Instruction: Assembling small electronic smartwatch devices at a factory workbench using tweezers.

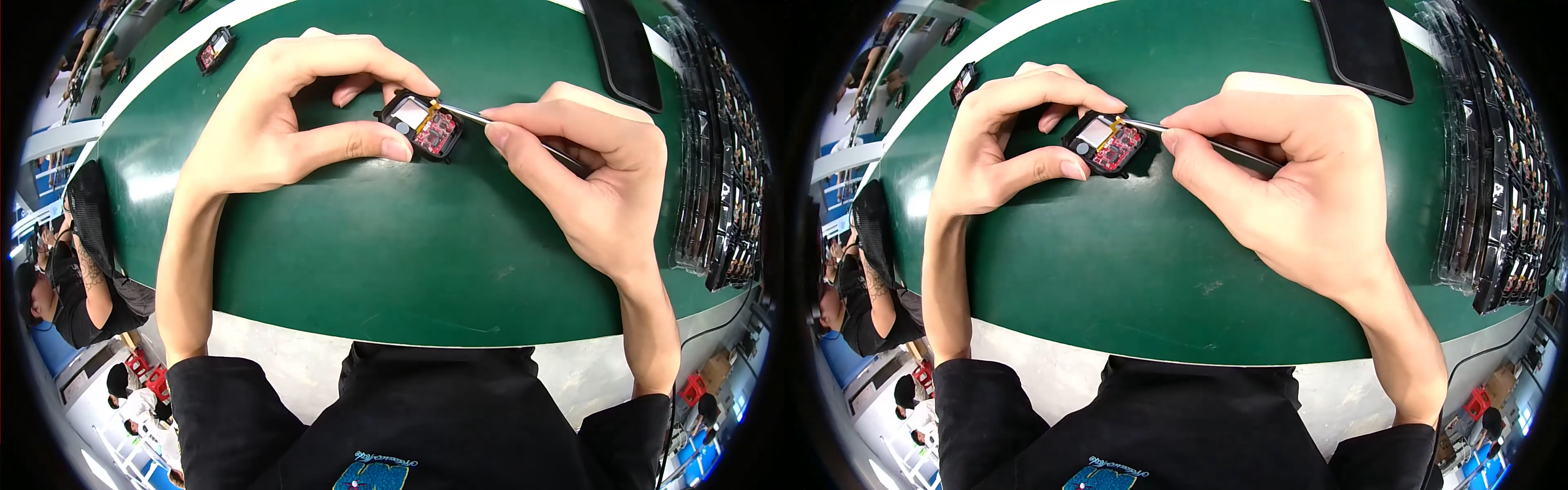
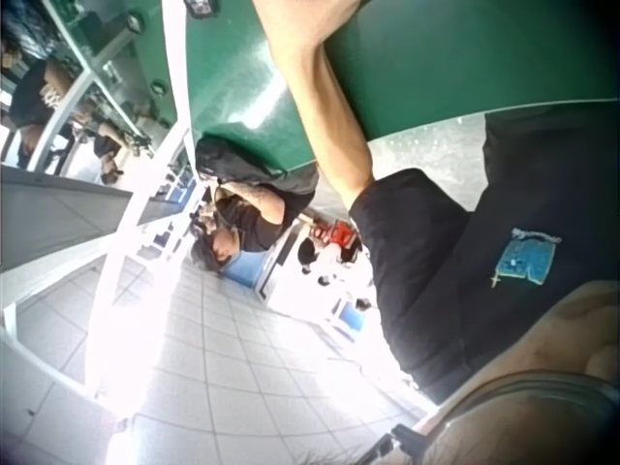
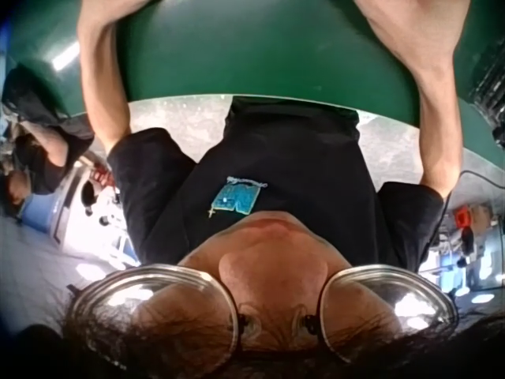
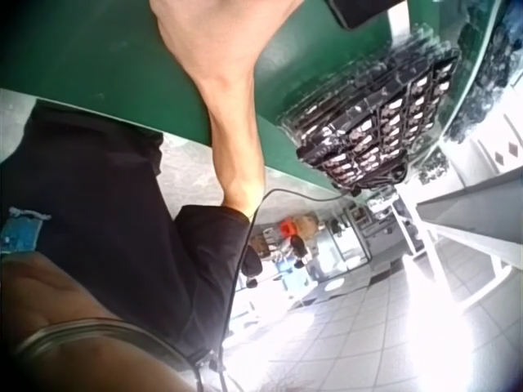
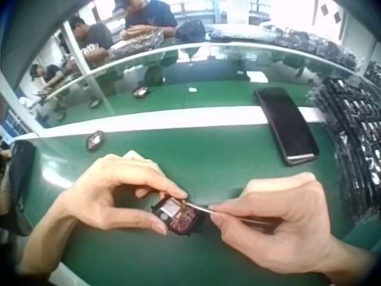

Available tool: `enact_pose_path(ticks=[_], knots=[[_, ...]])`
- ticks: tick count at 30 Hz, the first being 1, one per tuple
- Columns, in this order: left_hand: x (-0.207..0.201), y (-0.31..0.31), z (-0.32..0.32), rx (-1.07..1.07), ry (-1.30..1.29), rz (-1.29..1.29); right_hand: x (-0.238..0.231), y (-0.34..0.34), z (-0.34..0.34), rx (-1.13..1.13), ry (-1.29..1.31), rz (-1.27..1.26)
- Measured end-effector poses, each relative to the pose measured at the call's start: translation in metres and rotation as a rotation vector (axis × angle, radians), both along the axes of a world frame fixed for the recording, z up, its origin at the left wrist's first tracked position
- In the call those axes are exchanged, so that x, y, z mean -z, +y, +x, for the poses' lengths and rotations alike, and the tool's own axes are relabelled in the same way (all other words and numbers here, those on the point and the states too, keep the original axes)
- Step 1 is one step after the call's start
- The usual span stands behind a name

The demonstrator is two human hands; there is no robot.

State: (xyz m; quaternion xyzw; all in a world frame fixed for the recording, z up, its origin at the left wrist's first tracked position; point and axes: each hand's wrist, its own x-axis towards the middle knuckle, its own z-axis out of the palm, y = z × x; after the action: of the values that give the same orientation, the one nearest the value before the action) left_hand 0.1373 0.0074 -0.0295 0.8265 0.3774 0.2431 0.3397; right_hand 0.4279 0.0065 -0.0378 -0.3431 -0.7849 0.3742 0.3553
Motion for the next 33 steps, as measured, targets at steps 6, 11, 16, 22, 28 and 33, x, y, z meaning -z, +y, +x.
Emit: enact_pose_path(ticks=[6,11,16,22,28,33], knots=[[-0.0024,0.0000,0.0012,0.023,0.040,0.029,-0.0009,0.0002,0.0001,-0.008,-0.028,-0.009],[0.0004,-0.0007,0.0045,0.048,0.023,0.076,0.0007,-0.0007,-0.0006,-0.005,-0.047,0.011],[-0.0029,-0.0001,0.0052,0.081,0.041,0.108,0.0021,0.0003,-0.0010,-0.014,-0.032,0.037],[-0.0021,0.0013,0.0026,0.091,0.022,0.093,0.0021,-0.0006,-0.0010,-0.001,-0.033,0.035],[-0.0010,-0.0013,0.0065,0.081,0.023,0.095,0.0031,-0.0026,0.0007,-0.018,-0.035,0.040],[0.0024,-0.0009,0.0040,0.083,0.041,0.094,0.0080,-0.0022,-0.0008,0.002,-0.013,0.046]])
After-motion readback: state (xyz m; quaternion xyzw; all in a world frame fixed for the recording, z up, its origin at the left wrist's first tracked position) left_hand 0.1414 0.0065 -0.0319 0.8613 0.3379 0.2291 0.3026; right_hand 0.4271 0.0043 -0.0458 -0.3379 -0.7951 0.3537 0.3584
